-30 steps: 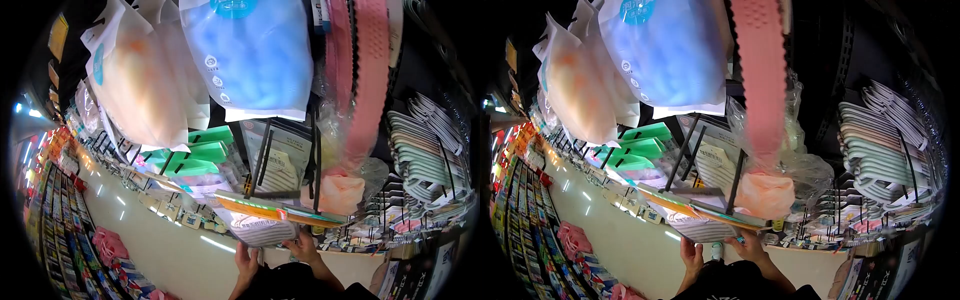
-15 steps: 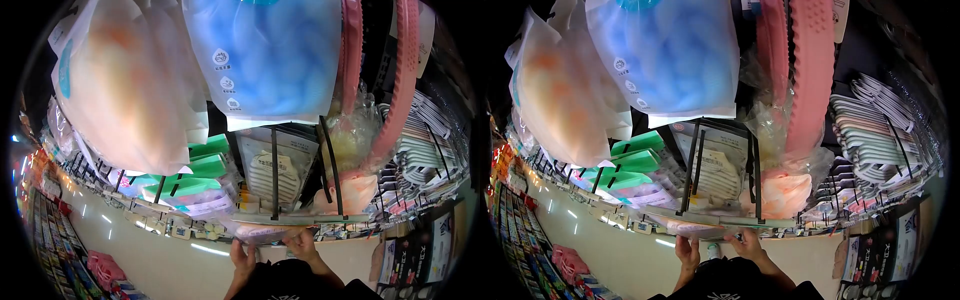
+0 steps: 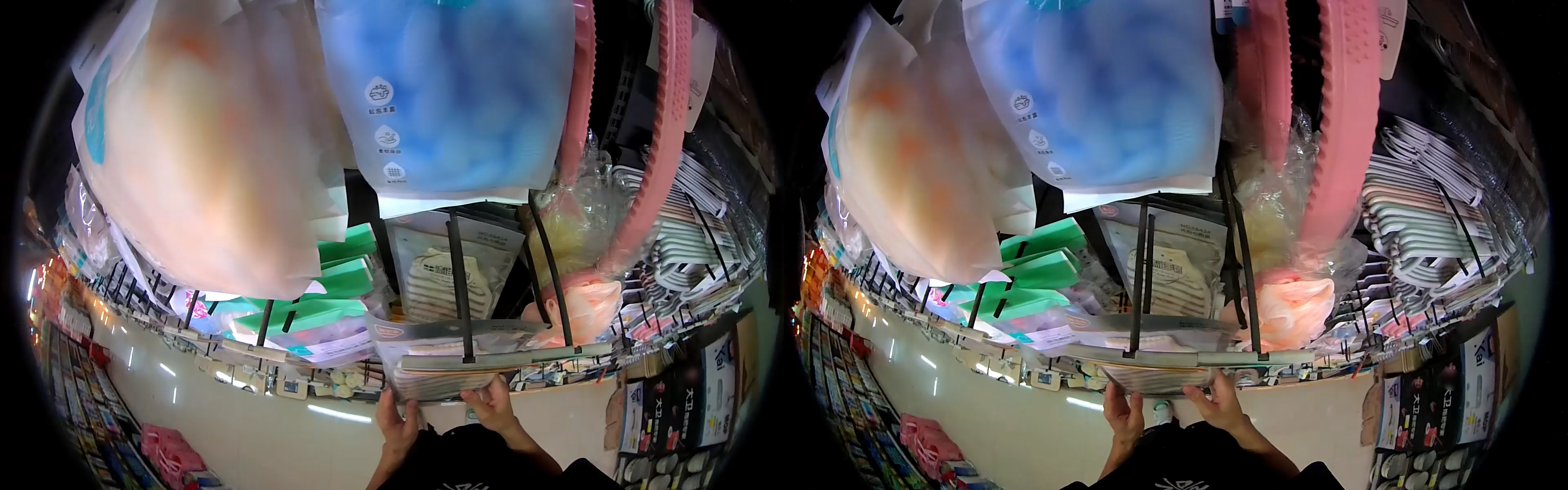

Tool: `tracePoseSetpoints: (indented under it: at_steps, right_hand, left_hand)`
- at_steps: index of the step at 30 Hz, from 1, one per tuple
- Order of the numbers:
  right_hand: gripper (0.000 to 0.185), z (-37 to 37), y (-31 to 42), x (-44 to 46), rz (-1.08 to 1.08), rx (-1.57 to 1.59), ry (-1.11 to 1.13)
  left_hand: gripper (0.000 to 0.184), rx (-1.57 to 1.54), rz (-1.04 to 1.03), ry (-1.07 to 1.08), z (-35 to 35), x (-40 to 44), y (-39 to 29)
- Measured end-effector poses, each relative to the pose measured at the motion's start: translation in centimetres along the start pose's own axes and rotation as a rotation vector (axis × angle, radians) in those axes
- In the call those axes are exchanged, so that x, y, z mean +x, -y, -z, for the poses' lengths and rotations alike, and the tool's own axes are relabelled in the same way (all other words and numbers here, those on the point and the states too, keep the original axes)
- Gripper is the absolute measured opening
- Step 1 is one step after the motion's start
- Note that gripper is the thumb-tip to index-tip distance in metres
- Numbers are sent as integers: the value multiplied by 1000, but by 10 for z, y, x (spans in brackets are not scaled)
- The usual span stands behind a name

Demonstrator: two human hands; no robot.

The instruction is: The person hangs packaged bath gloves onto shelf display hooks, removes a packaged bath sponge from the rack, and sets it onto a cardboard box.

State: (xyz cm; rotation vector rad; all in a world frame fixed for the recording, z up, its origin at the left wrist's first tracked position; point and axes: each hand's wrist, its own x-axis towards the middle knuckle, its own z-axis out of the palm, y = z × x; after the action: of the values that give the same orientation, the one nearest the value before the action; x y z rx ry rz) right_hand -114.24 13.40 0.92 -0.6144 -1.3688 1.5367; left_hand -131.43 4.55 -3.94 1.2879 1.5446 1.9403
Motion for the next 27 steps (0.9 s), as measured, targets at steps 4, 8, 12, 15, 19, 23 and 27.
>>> tracePoseSetpoints:
  at_steps: [4,8,12,15,19,23,27]
  right_hand:
    - [35,1,-5,-4,0,-11,21]
    - [34,-2,1,-3,8,33,22]
    - [33,-7,5,0,-18,67,-32]
    - [33,-12,9,6,33,56,-41]
    - [32,-13,10,10,3,12,-20]
    - [30,-8,-7,3,-42,41,-43]
    - [27,-8,-9,2,-30,35,-72]
  left_hand:
    - [45,53,13,11,2,-1,-1]
    - [40,46,41,2,2,7,-12]
    - [36,16,12,-43,-3,13,-23]
    - [45,-20,43,-12,-6,19,-25]
    - [48,-38,38,-15,-6,19,-20]
    - [45,51,51,32,-1,17,-19]
    - [43,139,38,54,3,9,-9]
